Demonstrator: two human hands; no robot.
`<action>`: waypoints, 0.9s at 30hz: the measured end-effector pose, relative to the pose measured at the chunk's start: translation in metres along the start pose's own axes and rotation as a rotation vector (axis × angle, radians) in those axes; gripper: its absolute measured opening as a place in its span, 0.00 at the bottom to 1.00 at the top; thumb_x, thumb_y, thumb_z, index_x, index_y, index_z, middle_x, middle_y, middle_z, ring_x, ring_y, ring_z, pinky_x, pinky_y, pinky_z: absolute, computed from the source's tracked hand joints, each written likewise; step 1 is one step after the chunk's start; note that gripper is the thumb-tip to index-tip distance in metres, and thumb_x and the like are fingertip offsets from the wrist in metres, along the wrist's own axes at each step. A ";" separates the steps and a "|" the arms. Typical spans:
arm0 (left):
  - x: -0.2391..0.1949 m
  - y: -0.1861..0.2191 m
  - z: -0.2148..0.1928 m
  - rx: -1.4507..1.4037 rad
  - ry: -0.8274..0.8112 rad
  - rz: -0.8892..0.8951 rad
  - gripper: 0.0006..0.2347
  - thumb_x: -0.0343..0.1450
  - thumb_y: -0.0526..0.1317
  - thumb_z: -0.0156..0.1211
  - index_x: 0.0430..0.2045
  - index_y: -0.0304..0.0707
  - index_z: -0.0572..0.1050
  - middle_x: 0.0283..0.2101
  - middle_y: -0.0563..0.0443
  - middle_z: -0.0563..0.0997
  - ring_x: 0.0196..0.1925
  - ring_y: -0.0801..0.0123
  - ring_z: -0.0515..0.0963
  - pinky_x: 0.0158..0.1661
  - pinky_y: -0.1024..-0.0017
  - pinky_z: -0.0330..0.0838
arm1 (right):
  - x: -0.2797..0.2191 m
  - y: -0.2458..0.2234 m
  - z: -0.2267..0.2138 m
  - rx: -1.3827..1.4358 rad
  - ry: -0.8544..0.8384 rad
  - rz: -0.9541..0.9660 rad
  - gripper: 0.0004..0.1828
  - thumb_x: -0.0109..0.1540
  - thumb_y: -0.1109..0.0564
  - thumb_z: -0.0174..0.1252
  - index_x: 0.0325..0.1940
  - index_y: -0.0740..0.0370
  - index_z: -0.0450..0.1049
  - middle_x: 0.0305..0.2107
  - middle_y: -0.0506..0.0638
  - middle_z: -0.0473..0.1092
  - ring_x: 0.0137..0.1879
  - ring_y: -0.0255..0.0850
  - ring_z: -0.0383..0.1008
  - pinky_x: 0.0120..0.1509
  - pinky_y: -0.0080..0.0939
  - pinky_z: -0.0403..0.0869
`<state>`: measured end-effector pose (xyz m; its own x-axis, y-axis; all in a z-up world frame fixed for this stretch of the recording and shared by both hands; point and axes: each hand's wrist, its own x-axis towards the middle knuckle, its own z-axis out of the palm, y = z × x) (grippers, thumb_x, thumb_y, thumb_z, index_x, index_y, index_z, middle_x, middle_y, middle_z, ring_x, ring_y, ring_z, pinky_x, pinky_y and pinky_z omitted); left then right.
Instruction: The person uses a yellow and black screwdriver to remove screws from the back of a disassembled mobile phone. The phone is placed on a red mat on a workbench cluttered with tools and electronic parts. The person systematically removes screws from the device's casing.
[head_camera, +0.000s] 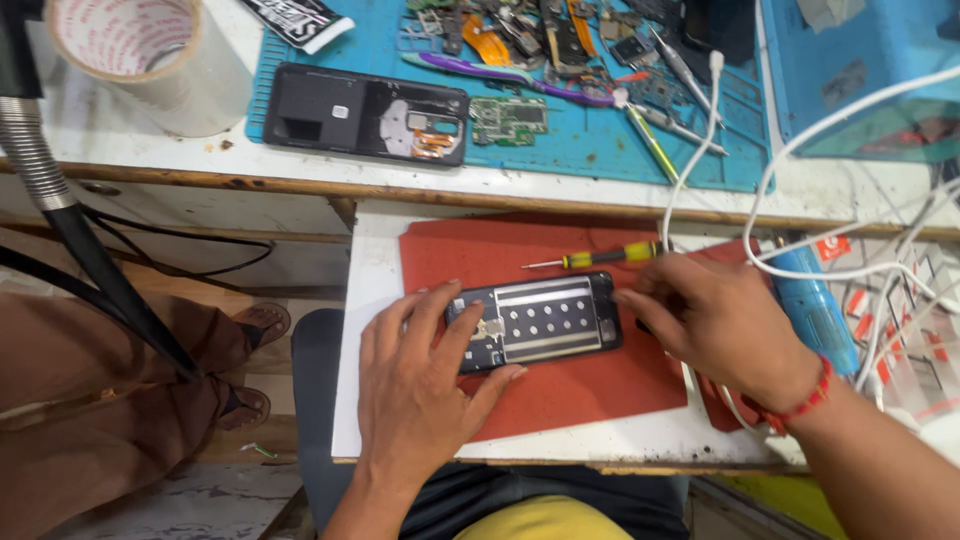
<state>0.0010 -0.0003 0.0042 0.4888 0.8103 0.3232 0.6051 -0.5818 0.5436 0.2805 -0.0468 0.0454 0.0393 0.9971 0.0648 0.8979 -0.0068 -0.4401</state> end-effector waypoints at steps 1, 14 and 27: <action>0.001 0.000 0.000 -0.005 0.004 0.003 0.26 0.59 0.54 0.74 0.45 0.36 0.79 0.57 0.44 0.75 0.60 0.50 0.69 0.56 0.52 0.63 | -0.003 -0.001 -0.002 0.003 0.003 0.064 0.09 0.57 0.53 0.68 0.35 0.59 0.77 0.22 0.51 0.75 0.26 0.45 0.77 0.31 0.44 0.75; 0.000 0.002 -0.001 -0.007 -0.008 -0.001 0.26 0.60 0.54 0.74 0.46 0.36 0.79 0.57 0.44 0.74 0.60 0.50 0.69 0.56 0.52 0.62 | 0.013 -0.021 0.005 -0.527 0.013 -0.155 0.22 0.57 0.66 0.59 0.55 0.54 0.77 0.42 0.47 0.76 0.49 0.47 0.74 0.48 0.46 0.76; 0.002 0.002 -0.002 0.000 -0.012 0.005 0.26 0.58 0.52 0.75 0.45 0.35 0.79 0.57 0.44 0.74 0.59 0.50 0.69 0.56 0.52 0.62 | -0.030 -0.016 -0.070 0.024 0.143 -0.100 0.10 0.59 0.64 0.62 0.45 0.60 0.78 0.41 0.49 0.77 0.43 0.41 0.81 0.46 0.37 0.77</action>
<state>0.0017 0.0003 0.0071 0.4995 0.8066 0.3161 0.6024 -0.5856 0.5424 0.2959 -0.0821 0.1135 0.0132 0.9718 0.2352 0.8900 0.0958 -0.4458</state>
